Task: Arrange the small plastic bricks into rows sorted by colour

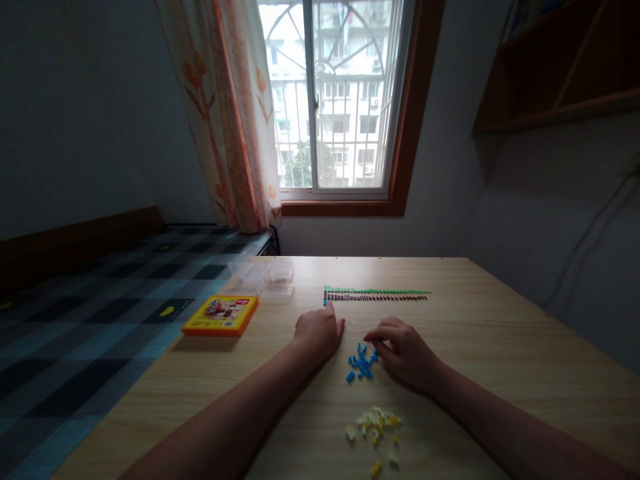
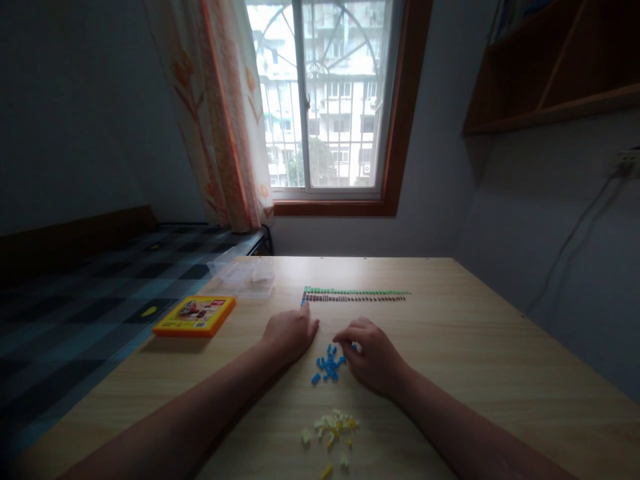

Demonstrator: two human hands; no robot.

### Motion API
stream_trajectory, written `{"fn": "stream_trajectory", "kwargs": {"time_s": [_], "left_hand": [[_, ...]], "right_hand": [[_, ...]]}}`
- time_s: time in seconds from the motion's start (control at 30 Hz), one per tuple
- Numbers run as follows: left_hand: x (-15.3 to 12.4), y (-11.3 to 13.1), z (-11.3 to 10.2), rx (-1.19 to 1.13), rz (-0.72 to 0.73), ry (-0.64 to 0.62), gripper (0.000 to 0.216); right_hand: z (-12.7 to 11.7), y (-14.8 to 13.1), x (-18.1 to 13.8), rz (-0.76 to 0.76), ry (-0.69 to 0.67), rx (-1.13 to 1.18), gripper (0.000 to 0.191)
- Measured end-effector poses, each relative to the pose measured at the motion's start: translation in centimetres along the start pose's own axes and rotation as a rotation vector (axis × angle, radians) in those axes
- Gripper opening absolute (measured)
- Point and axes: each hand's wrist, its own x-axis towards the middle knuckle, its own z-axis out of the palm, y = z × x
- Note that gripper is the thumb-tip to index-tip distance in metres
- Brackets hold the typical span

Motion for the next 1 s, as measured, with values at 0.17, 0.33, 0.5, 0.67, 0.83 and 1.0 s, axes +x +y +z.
{"fn": "stream_trajectory", "kwargs": {"time_s": [0.17, 0.33, 0.5, 0.67, 0.83, 1.0], "left_hand": [[-0.1, 0.0, -0.1, -0.009, 0.038, 0.034, 0.046], [-0.4, 0.1, -0.3, -0.034, 0.105, 0.092, 0.034], [-0.4, -0.2, -0.7, -0.054, 0.27, 0.068, 0.039], [0.0, -1.6, -2.3, -0.16, 0.409, -0.197, 0.041], [0.4, -2.3, -3.8, -0.237, 0.481, -0.456, 0.04], [0.1, -2.1, -4.3, -0.197, 0.513, -0.498, 0.039]], "right_hand": [[0.0, 0.1, 0.0, 0.006, -0.003, -0.007, 0.022], [-0.2, -0.2, 0.0, 0.003, 0.007, -0.004, 0.021], [-0.4, -0.4, -0.1, -0.036, -0.002, 0.007, 0.02], [-0.3, -0.4, -0.2, -0.096, -0.029, 0.021, 0.027], [-0.3, -0.4, -0.2, -0.099, -0.033, 0.012, 0.032], [-0.5, 0.0, -0.1, -0.075, -0.008, -0.024, 0.029]]}}
